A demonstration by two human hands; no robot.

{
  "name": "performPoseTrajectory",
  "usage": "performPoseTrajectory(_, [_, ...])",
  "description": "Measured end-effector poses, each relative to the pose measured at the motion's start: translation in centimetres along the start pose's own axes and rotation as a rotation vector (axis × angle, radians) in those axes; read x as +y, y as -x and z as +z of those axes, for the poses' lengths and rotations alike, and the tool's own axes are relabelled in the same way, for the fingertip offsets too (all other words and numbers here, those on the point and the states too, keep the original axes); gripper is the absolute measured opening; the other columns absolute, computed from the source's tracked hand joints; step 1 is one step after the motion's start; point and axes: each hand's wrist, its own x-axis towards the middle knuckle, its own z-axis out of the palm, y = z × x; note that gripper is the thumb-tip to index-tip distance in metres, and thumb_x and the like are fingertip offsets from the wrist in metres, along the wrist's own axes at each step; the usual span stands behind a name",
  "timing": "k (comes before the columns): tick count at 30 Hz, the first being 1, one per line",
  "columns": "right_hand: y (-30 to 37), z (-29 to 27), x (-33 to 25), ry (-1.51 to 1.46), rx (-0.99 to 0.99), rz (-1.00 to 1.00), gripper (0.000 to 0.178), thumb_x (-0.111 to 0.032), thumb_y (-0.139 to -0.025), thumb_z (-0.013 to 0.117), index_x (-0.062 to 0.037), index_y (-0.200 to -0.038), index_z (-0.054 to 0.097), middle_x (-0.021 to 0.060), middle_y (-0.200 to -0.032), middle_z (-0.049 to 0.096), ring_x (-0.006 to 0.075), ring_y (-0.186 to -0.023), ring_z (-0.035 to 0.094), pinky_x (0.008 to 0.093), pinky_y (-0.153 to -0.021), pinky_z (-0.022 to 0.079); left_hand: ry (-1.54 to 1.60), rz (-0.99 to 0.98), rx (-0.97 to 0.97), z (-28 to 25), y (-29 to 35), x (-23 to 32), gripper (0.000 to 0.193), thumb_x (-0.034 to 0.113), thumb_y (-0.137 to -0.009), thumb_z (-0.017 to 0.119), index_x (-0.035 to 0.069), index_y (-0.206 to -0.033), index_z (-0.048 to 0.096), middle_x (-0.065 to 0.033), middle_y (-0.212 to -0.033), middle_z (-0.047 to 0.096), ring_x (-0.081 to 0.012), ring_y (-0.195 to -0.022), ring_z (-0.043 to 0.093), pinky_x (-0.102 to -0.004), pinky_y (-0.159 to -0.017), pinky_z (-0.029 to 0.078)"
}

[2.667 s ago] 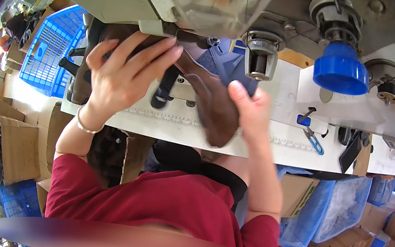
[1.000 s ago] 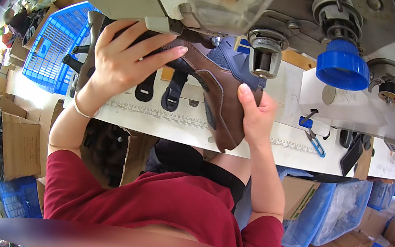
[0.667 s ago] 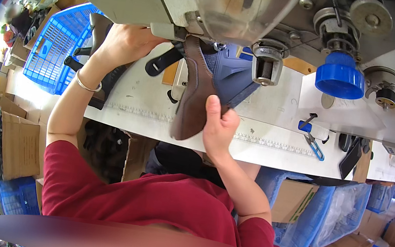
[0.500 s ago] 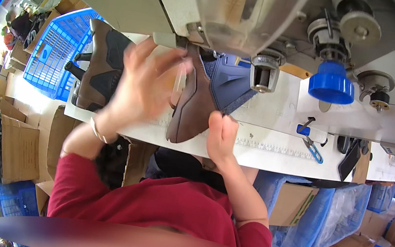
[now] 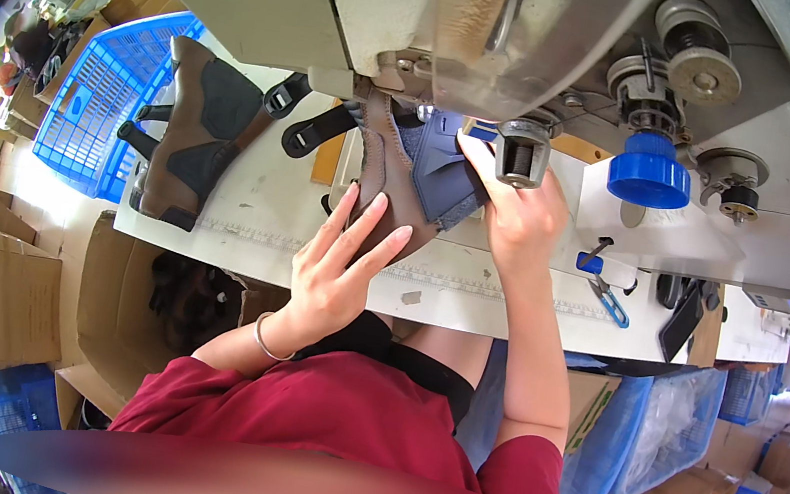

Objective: The person sews boot uppers using a sewing machine, guiding each piece under the needle and retrieving additional boot parts from a cardboard box.

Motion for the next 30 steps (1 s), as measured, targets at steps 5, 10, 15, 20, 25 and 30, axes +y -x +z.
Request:
performPoseTrajectory(5, [0.1,-0.3,0.2,0.029,-0.037,-0.008,0.048,0.013,-0.059,0.057,-0.0047,-0.101,0.071,0.0127,-0.095,0.068,0.0255,-0.081,0.062,0.033,-0.074,0.05,0.003,-0.017,0.028,0.0,-0.3,0.1,0.053,-0.008,-0.068,0.055,0.018,-0.112,0.068,-0.0135,-0.124,0.058,-0.0384,-0.114,0.056,-0.035,-0.075,0.055])
performPoseTrajectory(10, [-0.2,-0.1,0.7,0.073,-0.035,-0.047,0.05,0.013,-0.058,0.058,-0.0072,-0.102,0.071,0.0097,-0.091,0.068,0.0226,-0.078,0.062,0.0316,-0.07,0.049,-0.003,-0.03,0.012,-0.3,-0.8,-0.1,0.05,-0.006,-0.069,0.057,0.017,-0.11,0.069,-0.0128,-0.123,0.06,-0.0376,-0.113,0.056,-0.0356,-0.075,0.056])
performPoseTrajectory(15, [-0.1,0.4,1.4,0.129,-0.029,-0.071,0.054,0.013,-0.059,0.058,-0.0122,-0.105,0.072,0.006,-0.085,0.067,0.0198,-0.073,0.06,0.0305,-0.067,0.049,0.004,-0.027,0.02,-0.7,-1.3,-0.4,0.053,-0.006,-0.066,0.058,0.02,-0.11,0.069,-0.0127,-0.123,0.06,-0.0376,-0.112,0.057,-0.036,-0.074,0.056])
performPoseTrajectory(20, [0.1,0.3,2.3,0.147,-0.108,-0.03,0.045,0.003,-0.062,0.069,-0.0207,-0.101,0.072,0.0083,-0.09,0.066,0.0258,-0.077,0.061,0.0357,-0.067,0.051,-0.001,-0.019,0.039,-0.8,-1.9,-0.5,0.057,-0.008,-0.065,0.056,0.024,-0.11,0.069,-0.0126,-0.123,0.059,-0.0374,-0.112,0.057,-0.0355,-0.072,0.056])
performPoseTrajectory(25, [0.0,0.5,3.5,0.161,-0.129,-0.034,0.035,-0.002,-0.064,0.072,-0.0117,-0.097,0.07,0.0103,-0.089,0.065,0.0291,-0.076,0.062,0.037,-0.067,0.051,-0.003,-0.033,0.034,-0.8,-2.4,-0.7,0.059,-0.008,-0.064,0.055,0.025,-0.11,0.069,-0.0121,-0.123,0.06,-0.037,-0.11,0.058,-0.035,-0.071,0.056])
performPoseTrajectory(30, [0.2,0.8,4.3,0.143,-0.138,0.046,0.031,-0.005,-0.063,0.074,-0.0033,-0.093,0.066,0.0131,-0.086,0.065,0.0317,-0.074,0.063,0.0379,-0.067,0.05,-0.057,0.02,0.031,-0.7,-3.0,-1.1,0.058,-0.003,-0.069,0.055,0.027,-0.117,0.064,-0.0117,-0.127,0.056,-0.0378,-0.111,0.057,-0.0305,-0.06,0.053])
